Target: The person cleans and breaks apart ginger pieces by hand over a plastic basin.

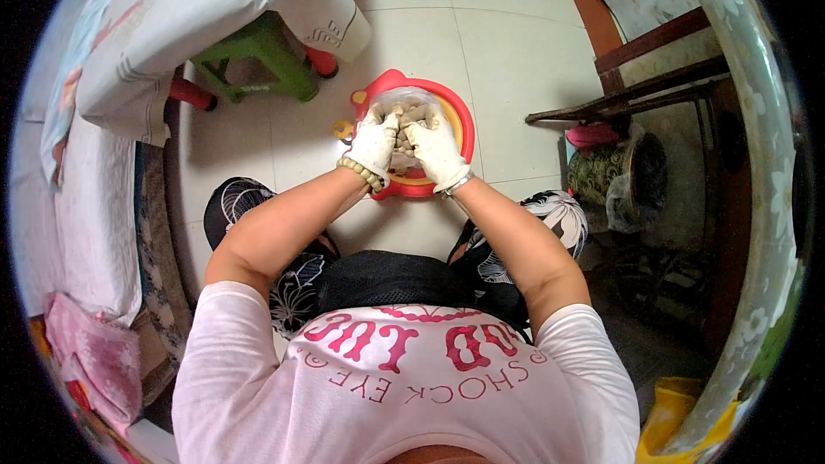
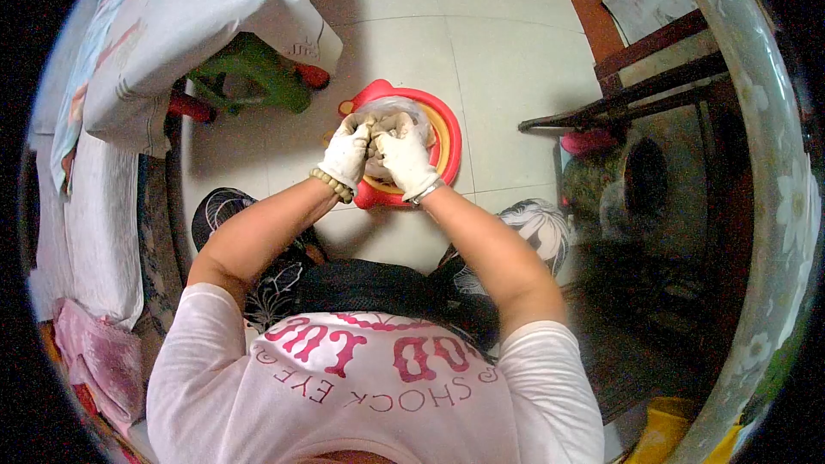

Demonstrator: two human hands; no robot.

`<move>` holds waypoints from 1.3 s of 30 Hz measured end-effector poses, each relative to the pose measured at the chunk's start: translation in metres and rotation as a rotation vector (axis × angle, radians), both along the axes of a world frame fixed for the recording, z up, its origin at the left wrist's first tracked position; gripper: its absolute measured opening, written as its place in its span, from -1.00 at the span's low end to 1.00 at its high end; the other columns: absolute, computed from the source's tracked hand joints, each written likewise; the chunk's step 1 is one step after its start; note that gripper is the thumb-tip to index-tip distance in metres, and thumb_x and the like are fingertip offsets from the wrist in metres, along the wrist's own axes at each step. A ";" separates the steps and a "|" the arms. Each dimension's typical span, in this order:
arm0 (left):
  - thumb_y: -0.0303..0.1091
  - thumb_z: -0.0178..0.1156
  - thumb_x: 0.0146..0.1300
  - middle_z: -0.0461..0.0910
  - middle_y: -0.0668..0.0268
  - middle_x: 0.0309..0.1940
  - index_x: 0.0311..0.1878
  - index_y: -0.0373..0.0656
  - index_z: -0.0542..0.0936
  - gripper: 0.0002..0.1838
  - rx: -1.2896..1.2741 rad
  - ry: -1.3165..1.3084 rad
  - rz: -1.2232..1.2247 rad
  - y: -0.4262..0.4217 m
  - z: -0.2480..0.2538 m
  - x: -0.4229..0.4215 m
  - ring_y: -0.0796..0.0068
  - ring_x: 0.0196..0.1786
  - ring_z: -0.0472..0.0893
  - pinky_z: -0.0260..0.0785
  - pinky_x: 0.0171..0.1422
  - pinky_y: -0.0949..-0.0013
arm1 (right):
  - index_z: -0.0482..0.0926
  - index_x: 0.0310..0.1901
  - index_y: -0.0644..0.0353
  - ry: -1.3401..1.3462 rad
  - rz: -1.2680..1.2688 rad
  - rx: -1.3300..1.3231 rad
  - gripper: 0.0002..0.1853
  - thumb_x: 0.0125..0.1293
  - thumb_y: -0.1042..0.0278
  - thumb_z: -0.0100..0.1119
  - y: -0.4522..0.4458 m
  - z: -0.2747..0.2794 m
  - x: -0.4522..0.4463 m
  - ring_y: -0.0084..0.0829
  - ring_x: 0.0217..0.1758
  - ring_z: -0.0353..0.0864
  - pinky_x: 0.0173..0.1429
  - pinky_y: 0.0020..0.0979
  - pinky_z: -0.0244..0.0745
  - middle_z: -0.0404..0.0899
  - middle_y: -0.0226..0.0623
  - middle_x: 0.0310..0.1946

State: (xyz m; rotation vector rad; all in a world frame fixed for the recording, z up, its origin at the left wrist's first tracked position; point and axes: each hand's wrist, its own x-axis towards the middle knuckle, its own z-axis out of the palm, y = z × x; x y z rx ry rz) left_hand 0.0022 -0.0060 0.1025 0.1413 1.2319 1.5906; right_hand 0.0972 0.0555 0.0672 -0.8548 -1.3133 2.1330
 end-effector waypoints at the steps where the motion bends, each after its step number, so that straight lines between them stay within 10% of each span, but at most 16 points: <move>1: -0.28 0.03 0.36 0.55 0.27 -0.26 -0.03 -0.18 0.40 -0.77 0.000 -0.002 0.002 0.000 -0.005 -0.001 0.54 -0.36 0.57 0.49 -0.31 0.51 | 0.30 -0.16 0.18 -0.002 0.002 0.000 -0.84 0.24 0.50 0.00 -0.002 0.001 -0.001 -0.59 -0.48 0.46 -0.48 -0.53 0.41 0.46 -0.39 -0.43; 4: -0.32 -0.08 0.38 0.56 0.16 -0.24 0.06 -0.18 0.27 -0.75 -0.013 0.080 -0.020 0.004 -0.023 -0.005 0.34 -0.34 0.64 0.58 -0.37 0.32 | 0.30 -0.18 0.18 -0.024 -0.075 0.096 -0.86 0.25 0.48 0.01 -0.006 0.012 -0.005 -0.60 -0.44 0.47 -0.48 -0.56 0.42 0.46 -0.38 -0.39; 26: -0.29 0.07 0.32 0.49 0.31 -0.34 0.01 -0.24 0.36 -0.71 -0.050 -0.016 0.004 0.001 -0.025 -0.013 0.58 -0.48 0.44 0.37 -0.45 0.49 | 0.41 -0.08 0.19 -0.042 -0.104 -0.300 -0.81 0.37 0.32 -0.06 0.008 0.006 -0.001 -0.47 -0.52 0.57 -0.48 -0.48 0.53 0.56 -0.32 -0.42; 32: -0.26 0.03 0.33 0.51 0.22 -0.16 0.10 -0.26 0.36 -0.64 -0.125 0.004 -0.103 0.004 -0.052 -0.025 0.47 -0.23 0.56 0.50 -0.17 0.46 | 0.41 -0.07 0.18 -0.325 -0.093 0.019 -0.78 0.36 0.26 -0.06 0.019 -0.012 0.001 -0.56 -0.55 0.50 -0.54 -0.56 0.41 0.54 -0.36 -0.44; 35: -0.18 -0.10 0.39 0.47 0.18 0.02 0.18 -0.27 0.33 -0.57 -0.032 0.279 -0.234 0.010 -0.146 -0.050 0.40 -0.02 0.52 0.40 0.12 0.32 | 0.40 -0.05 0.17 -0.414 -0.088 -0.077 -0.76 0.37 0.23 -0.09 0.013 0.003 0.003 -0.55 -0.53 0.50 -0.52 -0.52 0.41 0.53 -0.36 -0.43; 39: -0.20 -0.23 0.43 0.43 0.18 0.14 0.23 -0.23 0.32 -0.58 -0.045 0.077 -0.237 0.007 -0.050 -0.033 0.37 0.10 0.47 0.30 0.24 0.26 | 0.38 0.02 0.22 -0.230 -0.049 -0.290 -0.64 0.41 0.11 -0.14 0.024 -0.005 0.003 -0.45 -0.33 0.52 -0.20 -0.42 0.50 0.50 -0.33 -0.38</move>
